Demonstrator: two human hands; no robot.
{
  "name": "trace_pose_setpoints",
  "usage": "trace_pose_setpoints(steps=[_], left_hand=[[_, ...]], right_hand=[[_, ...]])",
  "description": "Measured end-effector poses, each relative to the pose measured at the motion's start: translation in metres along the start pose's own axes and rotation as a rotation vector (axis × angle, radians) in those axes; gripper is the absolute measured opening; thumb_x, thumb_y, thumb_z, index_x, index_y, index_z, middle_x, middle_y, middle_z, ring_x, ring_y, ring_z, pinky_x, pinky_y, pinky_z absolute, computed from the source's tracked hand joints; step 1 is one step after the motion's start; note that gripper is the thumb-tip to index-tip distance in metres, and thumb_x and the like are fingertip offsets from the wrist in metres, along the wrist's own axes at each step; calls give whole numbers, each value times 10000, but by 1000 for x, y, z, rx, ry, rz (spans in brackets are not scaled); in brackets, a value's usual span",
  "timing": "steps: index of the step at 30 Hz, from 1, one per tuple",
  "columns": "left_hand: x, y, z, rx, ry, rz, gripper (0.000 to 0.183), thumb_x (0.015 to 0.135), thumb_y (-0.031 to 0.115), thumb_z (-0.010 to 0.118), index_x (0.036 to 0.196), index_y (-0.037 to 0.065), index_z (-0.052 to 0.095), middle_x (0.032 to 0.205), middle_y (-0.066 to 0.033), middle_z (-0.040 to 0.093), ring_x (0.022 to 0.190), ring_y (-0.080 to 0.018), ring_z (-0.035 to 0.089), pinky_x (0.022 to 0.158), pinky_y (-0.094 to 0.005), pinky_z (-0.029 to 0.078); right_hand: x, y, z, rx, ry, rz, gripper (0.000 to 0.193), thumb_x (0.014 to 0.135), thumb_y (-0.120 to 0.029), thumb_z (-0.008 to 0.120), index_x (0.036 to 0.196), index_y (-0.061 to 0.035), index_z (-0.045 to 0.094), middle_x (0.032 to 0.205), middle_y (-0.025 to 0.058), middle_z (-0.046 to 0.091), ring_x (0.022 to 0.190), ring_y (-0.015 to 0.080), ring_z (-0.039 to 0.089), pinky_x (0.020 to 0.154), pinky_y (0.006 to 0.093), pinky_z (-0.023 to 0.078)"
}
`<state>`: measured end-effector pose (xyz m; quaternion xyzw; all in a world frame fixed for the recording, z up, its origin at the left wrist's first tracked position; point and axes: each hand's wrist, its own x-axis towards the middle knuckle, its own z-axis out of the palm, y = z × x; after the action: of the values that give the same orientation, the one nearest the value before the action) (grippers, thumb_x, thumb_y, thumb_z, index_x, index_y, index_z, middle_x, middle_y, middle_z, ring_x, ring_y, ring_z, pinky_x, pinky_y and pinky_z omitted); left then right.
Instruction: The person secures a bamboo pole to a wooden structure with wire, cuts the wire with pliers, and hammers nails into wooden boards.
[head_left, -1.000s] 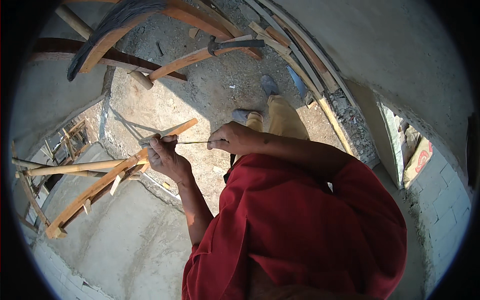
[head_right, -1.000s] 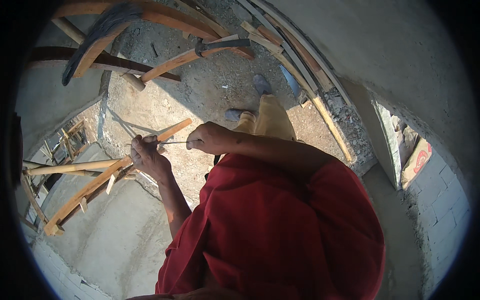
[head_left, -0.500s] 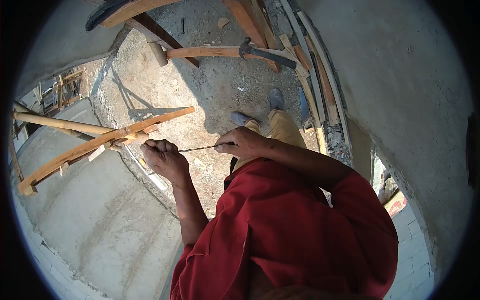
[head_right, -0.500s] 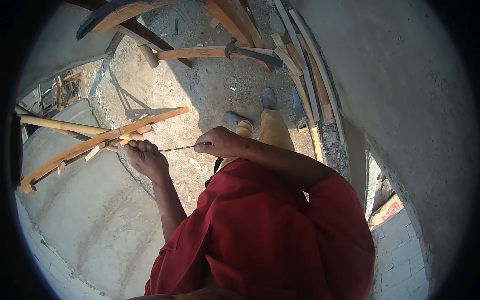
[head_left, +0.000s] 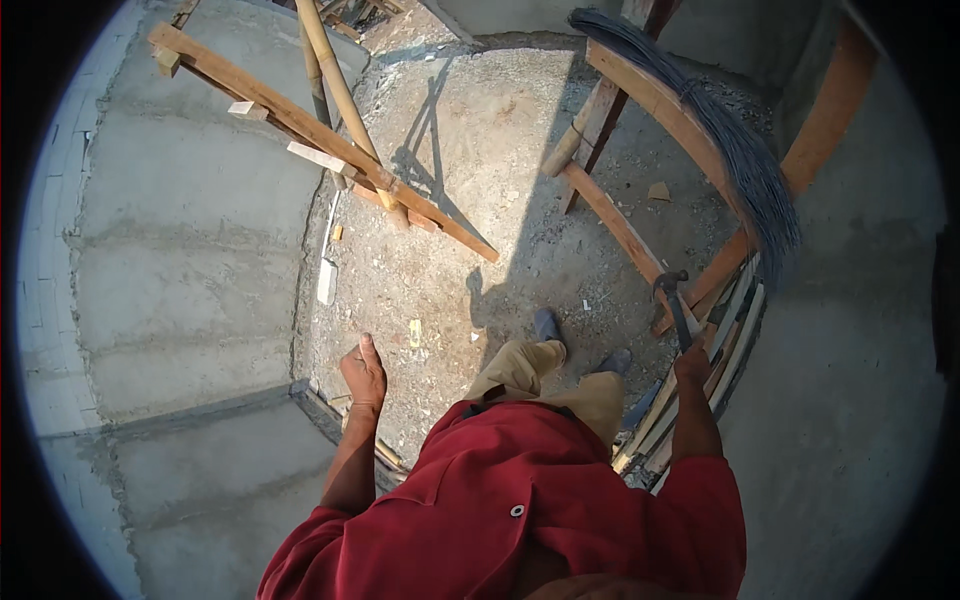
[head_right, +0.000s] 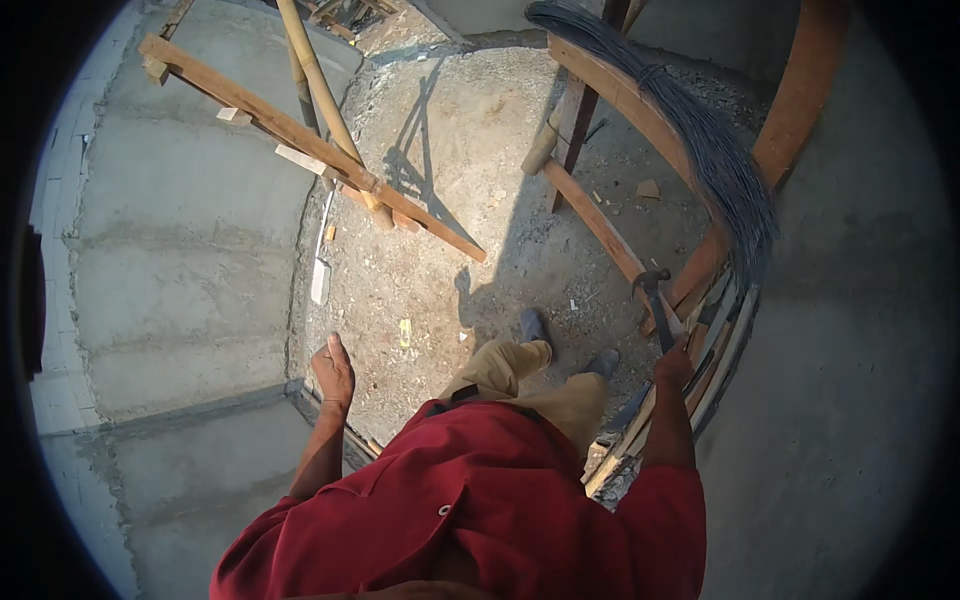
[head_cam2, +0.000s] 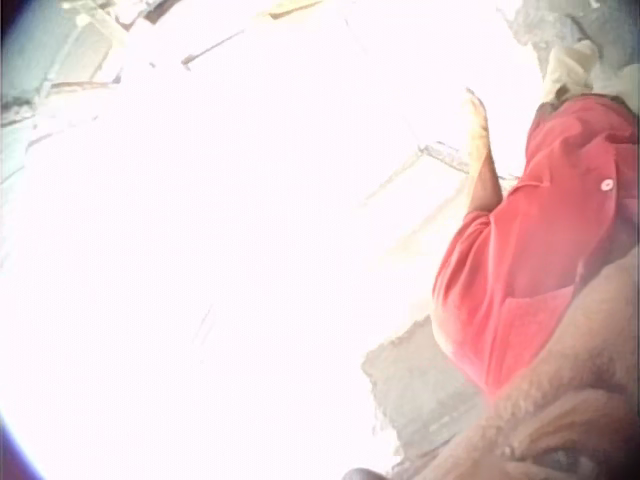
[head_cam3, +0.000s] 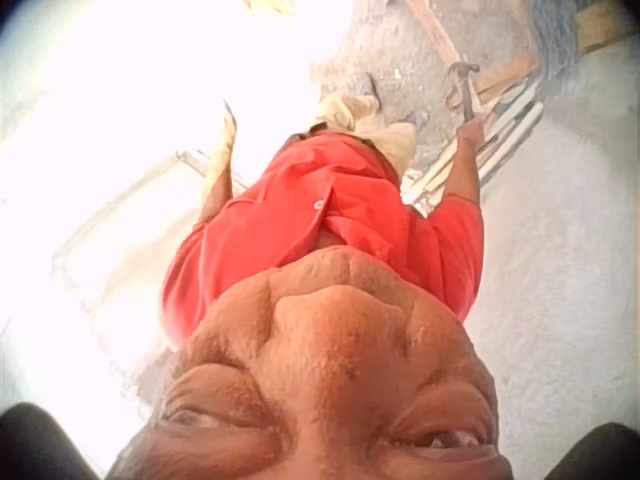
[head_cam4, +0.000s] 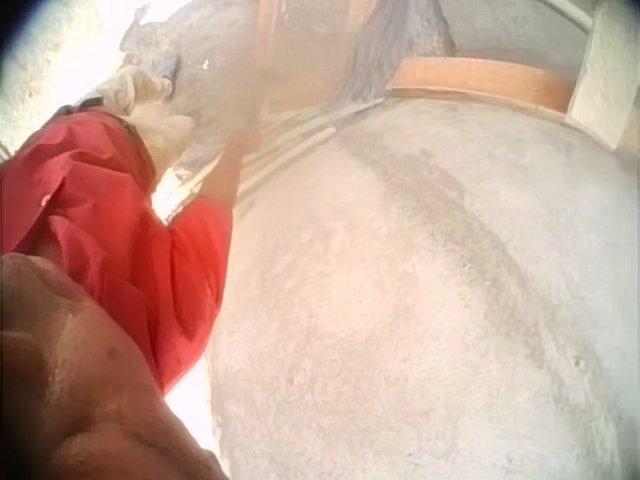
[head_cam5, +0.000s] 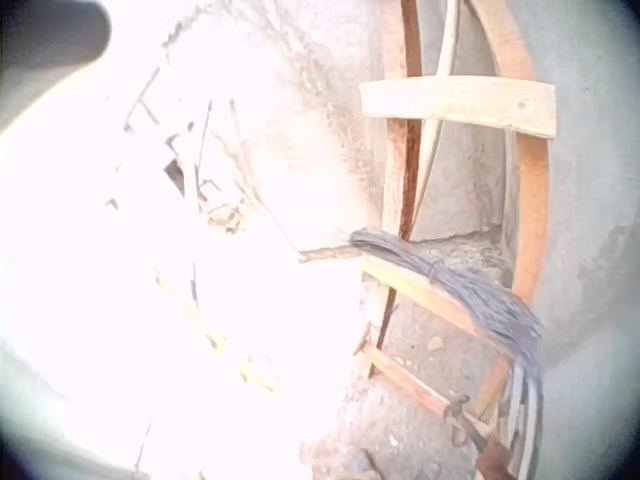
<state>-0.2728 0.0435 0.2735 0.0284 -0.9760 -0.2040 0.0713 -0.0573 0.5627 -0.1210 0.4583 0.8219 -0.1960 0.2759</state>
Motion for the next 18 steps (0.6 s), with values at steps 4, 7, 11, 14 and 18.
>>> trace_pose_setpoints(steps=[4, 7, 11, 14, 18], left_hand=[[-6, -38, 13, 128, 10, -70, 647, 1080, 434, 454, 643, -41, 498, 546, -205, 444, 492, -338, 427, 525, -473, 351], [23, -42, 30, 122, -92, -141, 580, 1053, 404, 436, 707, -40, 572, 654, -253, 562, 613, -424, 564, 612, -503, 425], [95, -59, 74, -170, -220, -104, 487, 982, 367, 387, 795, -20, 616, 773, -201, 646, 758, -336, 641, 735, -421, 488], [171, -60, 115, -325, -222, -64, 453, 995, 355, 404, 890, -5, 659, 801, -146, 657, 767, -274, 629, 733, -389, 496], [283, -18, 100, -586, -420, -115, 362, 1017, 308, 532, 976, -4, 710, 829, -87, 684, 789, -190, 635, 742, -341, 504]], right_hand=[[-65, -59, -62, 222, 28, -123, 606, 807, -114, 705, 1383, -14, 544, 1157, 231, 712, 1042, 396, 711, 905, 522, 571], [-75, -81, -39, 368, 92, -65, 651, 743, -81, 689, 1375, 8, 561, 1171, 246, 706, 1075, 412, 698, 911, 502, 555], [-101, -160, -66, 511, 18, -399, 522, 659, -136, 726, 1160, -1, 662, 961, 184, 700, 881, 370, 698, 775, 472, 533], [-100, -276, -128, 601, -19, -540, 421, 654, -172, 762, 1026, -1, 667, 873, 147, 658, 796, 309, 659, 750, 427, 520], [-139, -465, -284, 798, -203, -863, 312, 792, -119, 766, 1053, 15, 657, 903, 92, 675, 834, 185, 632, 787, 350, 518]])
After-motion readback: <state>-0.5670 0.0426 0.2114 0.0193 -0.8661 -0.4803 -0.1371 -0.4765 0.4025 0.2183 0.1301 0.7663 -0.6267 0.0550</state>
